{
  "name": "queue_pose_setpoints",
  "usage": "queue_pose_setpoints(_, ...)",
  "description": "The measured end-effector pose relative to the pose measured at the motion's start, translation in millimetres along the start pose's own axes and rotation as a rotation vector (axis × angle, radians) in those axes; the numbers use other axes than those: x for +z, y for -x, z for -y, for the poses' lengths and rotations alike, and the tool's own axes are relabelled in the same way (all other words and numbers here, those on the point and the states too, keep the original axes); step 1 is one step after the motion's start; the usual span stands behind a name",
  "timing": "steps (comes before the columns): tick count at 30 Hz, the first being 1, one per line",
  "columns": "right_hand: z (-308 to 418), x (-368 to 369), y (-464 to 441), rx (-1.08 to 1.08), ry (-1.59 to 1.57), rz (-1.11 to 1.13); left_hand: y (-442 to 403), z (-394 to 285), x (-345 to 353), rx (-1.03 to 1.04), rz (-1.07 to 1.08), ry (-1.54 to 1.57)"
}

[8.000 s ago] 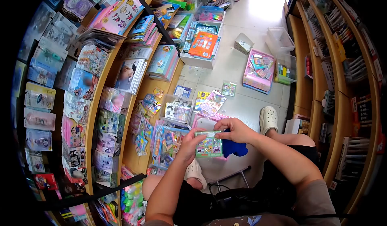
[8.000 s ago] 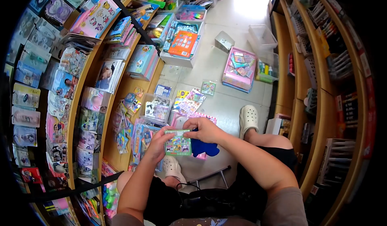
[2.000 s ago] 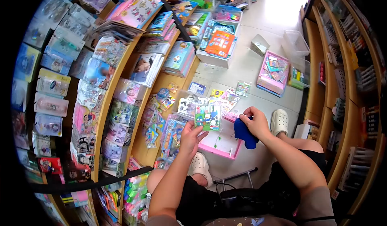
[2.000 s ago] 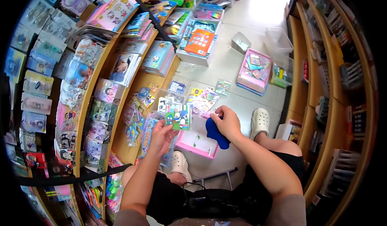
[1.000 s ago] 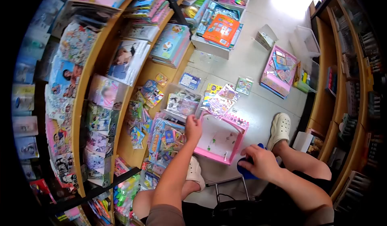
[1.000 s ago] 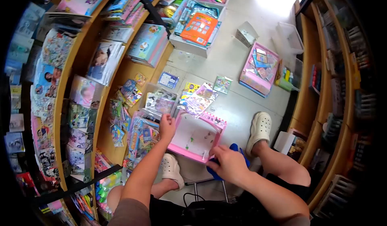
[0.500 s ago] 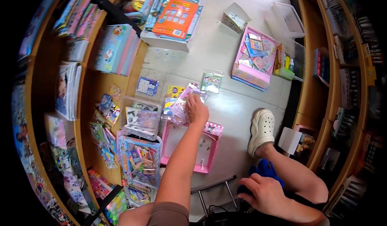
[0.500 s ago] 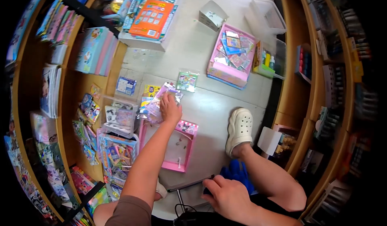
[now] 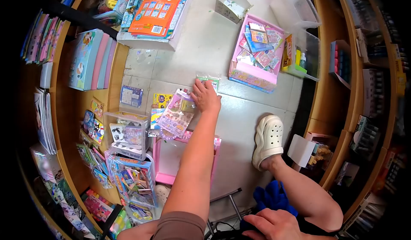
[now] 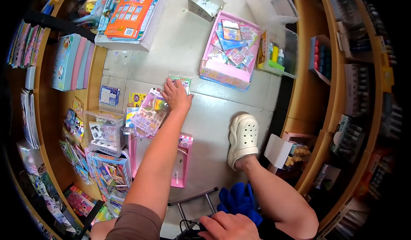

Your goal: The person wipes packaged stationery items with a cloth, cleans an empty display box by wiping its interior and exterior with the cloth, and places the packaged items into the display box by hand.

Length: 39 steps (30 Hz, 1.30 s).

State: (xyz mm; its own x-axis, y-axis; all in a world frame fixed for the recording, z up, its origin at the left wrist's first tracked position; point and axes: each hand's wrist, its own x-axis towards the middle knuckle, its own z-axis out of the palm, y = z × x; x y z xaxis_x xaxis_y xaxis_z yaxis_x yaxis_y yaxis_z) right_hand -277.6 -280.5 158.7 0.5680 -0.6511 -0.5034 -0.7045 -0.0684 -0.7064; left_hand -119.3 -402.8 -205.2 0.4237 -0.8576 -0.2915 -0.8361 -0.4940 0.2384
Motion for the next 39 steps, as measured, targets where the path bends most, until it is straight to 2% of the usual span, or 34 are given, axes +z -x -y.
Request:
queue_pose_setpoints(3,-0.6,2.2,3.1,-0.010,-0.004,-0.016,2.2,4.0,11.7,0.017,-0.130,-0.045)
queue_pose_setpoints(6,-1.8,6.0,7.5,-0.033,-0.005,-0.020,8.8,4.3,-6.4,-0.055,0.033,0.086)
queue_pose_setpoints(9,-6.9,8.1,13.7,0.032,-0.007,0.079,30.3,-2.8,-18.7,-0.031,-0.116,0.233)
queue_pose_setpoints(10,-15.0,14.1,9.5,-0.043,0.098,0.045,38.5,-0.6,-21.7,-0.015,-0.046,0.506)
queue_pose_setpoints(12,-24.1,16.7,14.1,-0.016,0.054,-0.028,64.1,11.8,-24.9,0.027,0.108,1.045)
queue_pose_setpoints(14,-24.3,13.0,13.2,0.027,-0.029,-0.140,106.9,22.2,-58.6,-0.269,0.569,1.792)
queue_pose_setpoints(16,-28.7,10.7,9.3,0.084,-0.121,-0.267,148.8,41.5,-99.9,-0.206,0.957,2.195)
queue_pose_setpoints(19,-38.8,12.2,-0.3,0.080,-0.296,-0.512,205.5,52.7,-140.8,-0.072,1.039,2.355)
queue_pose_setpoints(21,-40.5,16.4,-7.0,0.082,-0.460,-0.578,233.8,57.9,-162.6,-0.045,0.975,2.327)
queue_pose_setpoints(23,-36.8,33.9,-12.7,-0.018,-0.515,-0.627,257.5,66.0,-171.4,0.001,0.954,2.249)
queue_pose_setpoints(24,-28.8,40.2,-12.2,-0.068,-0.543,-0.653,266.9,64.1,-178.1,-0.044,0.933,2.274)
queue_pose_setpoints(25,-17.0,47.5,-3.9,-0.117,-0.483,-0.531,275.5,55.4,-191.1,-0.086,0.910,2.300)
queue_pose_setpoints(26,-14.3,66.0,-1.7,-0.299,-0.326,-0.490,284.4,44.2,-205.9,0.088,0.848,2.402)
queue_pose_setpoints(27,-7.1,77.9,1.5,-0.476,-0.163,-0.446,285.0,41.9,-208.3,0.080,0.735,2.388)
queue_pose_setpoints(28,-4.0,85.1,10.4,-0.494,0.018,-0.410,291.1,43.5,-214.0,-0.012,0.728,2.401)
queue_pose_setpoints(31,3.1,95.8,6.6,-0.514,0.328,-0.621,316.7,43.7,-232.1,-0.181,0.612,2.333)
queue_pose_setpoints(33,7.7,95.5,-6.9,-0.386,0.147,-0.635,328.0,53.8,-234.9,-0.265,0.649,2.164)
queue_pose_setpoints(37,-5.4,94.9,-45.6,0.035,-0.286,-0.591,343.5,70.6,-249.3,-0.117,0.558,2.077)
queue_pose_setpoints(39,-10.7,95.5,-56.9,0.196,-0.788,-0.420,349.8,83.0,-261.1,-0.053,0.543,2.138)
